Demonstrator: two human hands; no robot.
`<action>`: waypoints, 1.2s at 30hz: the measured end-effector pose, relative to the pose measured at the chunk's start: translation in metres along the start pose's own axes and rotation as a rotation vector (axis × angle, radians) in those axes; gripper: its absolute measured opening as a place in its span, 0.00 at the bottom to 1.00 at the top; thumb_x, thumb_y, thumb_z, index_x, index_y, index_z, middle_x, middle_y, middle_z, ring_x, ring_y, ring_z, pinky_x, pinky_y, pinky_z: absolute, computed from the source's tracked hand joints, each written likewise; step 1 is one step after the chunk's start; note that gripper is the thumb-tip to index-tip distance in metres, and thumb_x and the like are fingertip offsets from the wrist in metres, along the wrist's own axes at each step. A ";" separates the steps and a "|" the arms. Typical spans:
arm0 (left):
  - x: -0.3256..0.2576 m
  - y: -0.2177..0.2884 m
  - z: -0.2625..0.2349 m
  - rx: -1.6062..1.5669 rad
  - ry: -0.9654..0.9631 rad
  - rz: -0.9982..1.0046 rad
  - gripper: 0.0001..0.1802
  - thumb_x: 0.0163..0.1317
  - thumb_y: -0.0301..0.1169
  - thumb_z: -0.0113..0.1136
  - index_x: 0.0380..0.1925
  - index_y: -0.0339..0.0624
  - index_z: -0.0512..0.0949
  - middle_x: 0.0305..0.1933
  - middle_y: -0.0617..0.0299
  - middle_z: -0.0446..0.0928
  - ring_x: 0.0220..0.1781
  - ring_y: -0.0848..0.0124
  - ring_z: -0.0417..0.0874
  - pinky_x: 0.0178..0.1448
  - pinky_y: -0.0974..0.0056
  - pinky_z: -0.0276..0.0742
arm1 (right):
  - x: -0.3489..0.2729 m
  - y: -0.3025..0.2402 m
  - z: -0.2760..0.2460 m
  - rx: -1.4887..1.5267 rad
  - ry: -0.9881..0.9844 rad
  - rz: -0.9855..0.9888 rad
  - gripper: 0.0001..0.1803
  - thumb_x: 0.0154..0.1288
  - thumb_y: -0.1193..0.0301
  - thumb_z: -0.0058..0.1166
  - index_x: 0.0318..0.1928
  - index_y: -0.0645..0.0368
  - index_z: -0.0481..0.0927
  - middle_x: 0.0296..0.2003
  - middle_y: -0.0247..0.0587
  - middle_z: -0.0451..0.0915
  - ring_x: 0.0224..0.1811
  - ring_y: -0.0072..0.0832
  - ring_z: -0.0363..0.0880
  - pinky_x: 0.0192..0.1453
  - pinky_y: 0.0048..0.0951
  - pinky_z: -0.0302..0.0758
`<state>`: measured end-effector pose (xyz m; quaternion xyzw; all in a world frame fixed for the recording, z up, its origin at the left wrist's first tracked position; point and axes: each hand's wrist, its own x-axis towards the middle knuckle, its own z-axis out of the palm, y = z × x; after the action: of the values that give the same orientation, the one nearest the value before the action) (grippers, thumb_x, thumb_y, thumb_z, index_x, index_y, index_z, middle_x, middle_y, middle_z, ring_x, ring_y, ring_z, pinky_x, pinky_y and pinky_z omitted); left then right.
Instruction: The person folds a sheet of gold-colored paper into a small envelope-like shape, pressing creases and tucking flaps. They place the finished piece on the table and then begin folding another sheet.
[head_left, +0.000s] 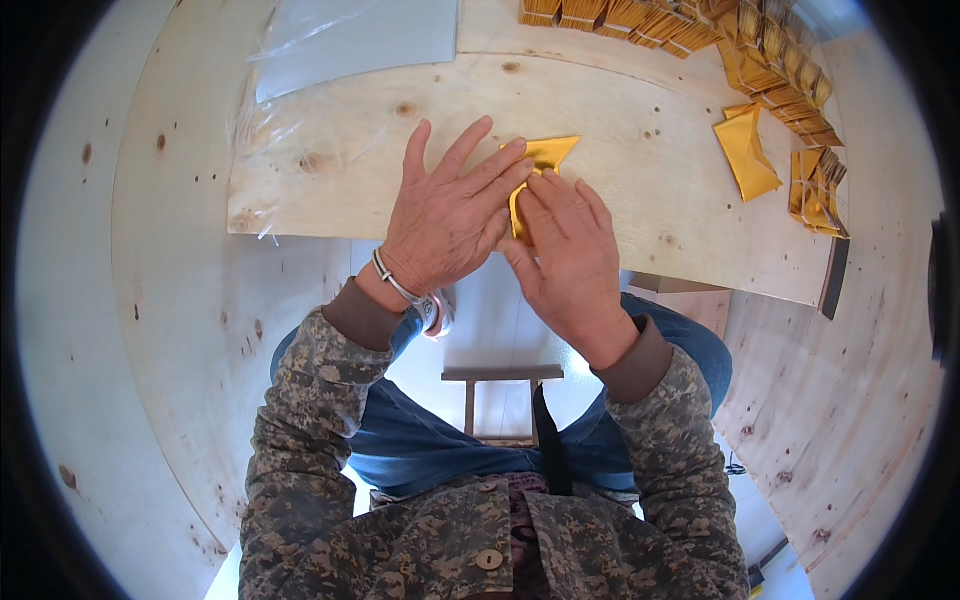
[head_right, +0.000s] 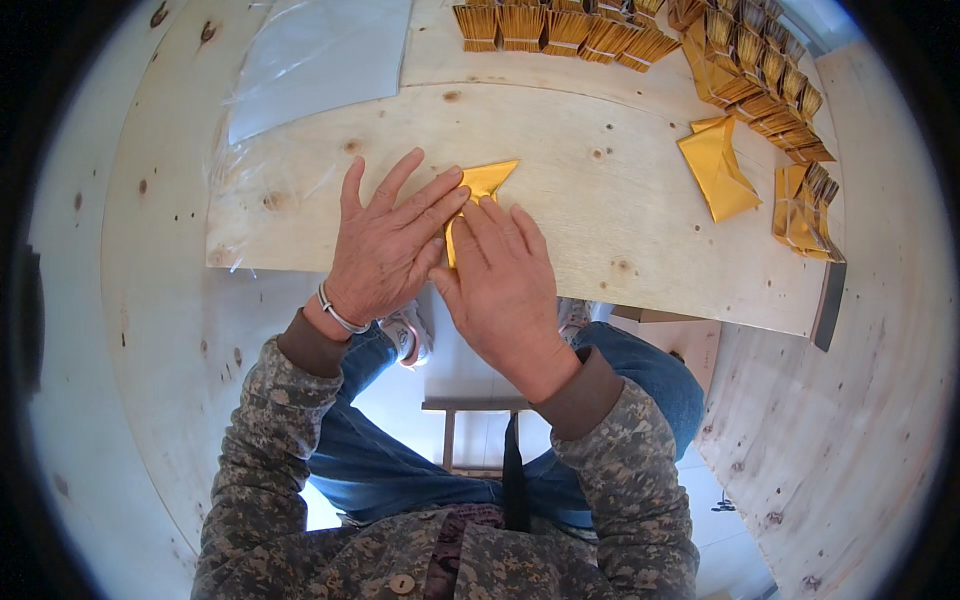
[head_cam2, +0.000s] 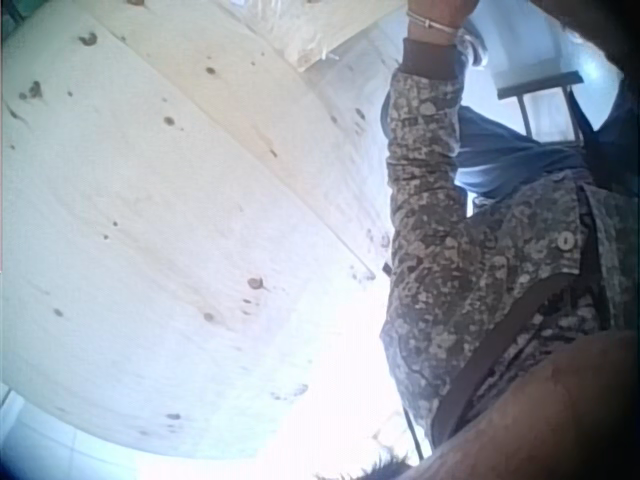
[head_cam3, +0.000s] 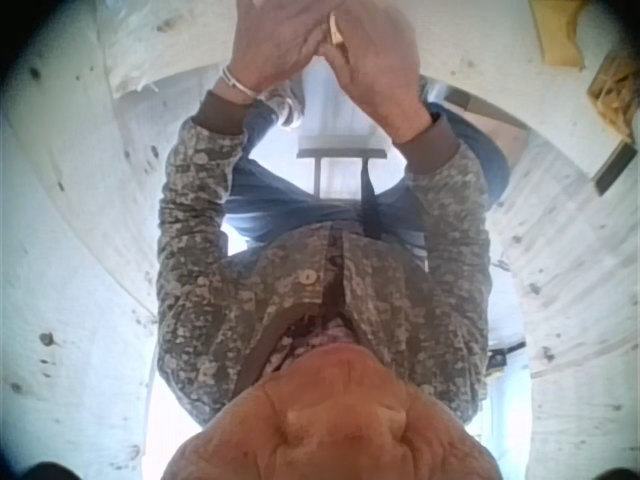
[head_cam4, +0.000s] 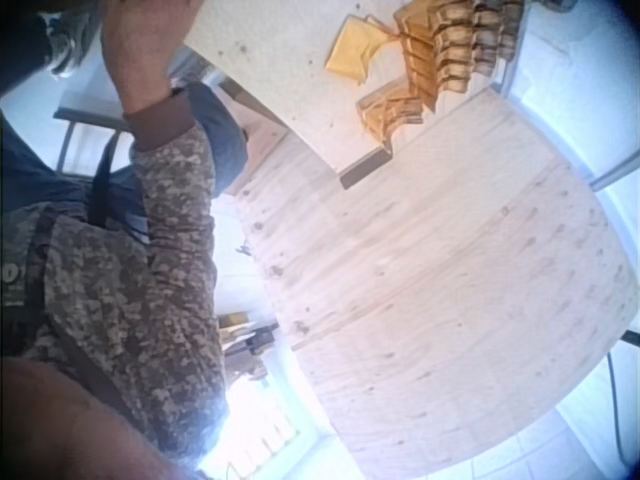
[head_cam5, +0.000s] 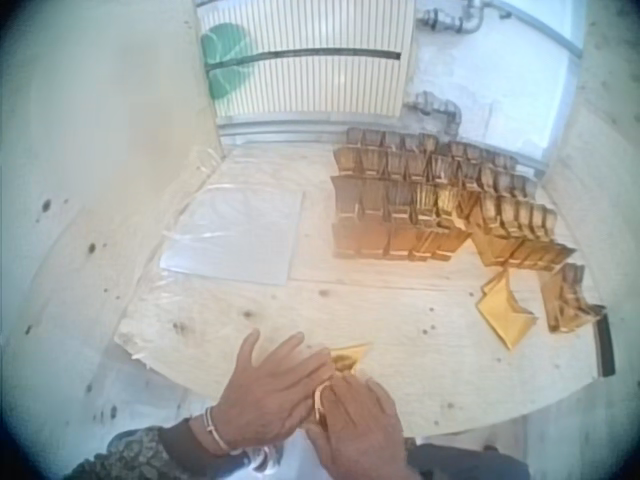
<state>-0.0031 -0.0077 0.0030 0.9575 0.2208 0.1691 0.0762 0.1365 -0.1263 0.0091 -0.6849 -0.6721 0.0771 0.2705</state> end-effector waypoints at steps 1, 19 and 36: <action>0.000 0.000 0.001 0.015 0.001 0.006 0.22 0.64 0.35 0.56 0.58 0.51 0.80 0.69 0.69 0.74 0.77 0.61 0.62 0.77 0.34 0.41 | 0.002 0.002 -0.001 -0.004 0.038 -0.005 0.34 0.61 0.62 0.65 0.64 0.68 0.74 0.64 0.56 0.73 0.70 0.48 0.68 0.76 0.48 0.59; -0.002 0.001 0.003 0.048 0.002 -0.004 0.26 0.64 0.41 0.56 0.63 0.56 0.78 0.70 0.71 0.73 0.77 0.58 0.63 0.77 0.34 0.43 | 0.016 0.013 0.011 -0.112 -0.029 0.028 0.48 0.68 0.42 0.52 0.72 0.70 0.62 0.72 0.60 0.63 0.78 0.49 0.56 0.81 0.47 0.50; -0.002 0.002 0.000 0.031 -0.056 -0.048 0.23 0.69 0.46 0.52 0.62 0.59 0.79 0.72 0.71 0.72 0.77 0.55 0.62 0.77 0.34 0.37 | 0.017 0.018 0.005 -0.169 0.007 0.067 0.48 0.67 0.40 0.52 0.68 0.74 0.66 0.69 0.63 0.65 0.76 0.50 0.58 0.79 0.49 0.51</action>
<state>-0.0041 -0.0106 0.0028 0.9574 0.2440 0.1369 0.0718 0.1513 -0.1074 0.0007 -0.7276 -0.6520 0.0267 0.2116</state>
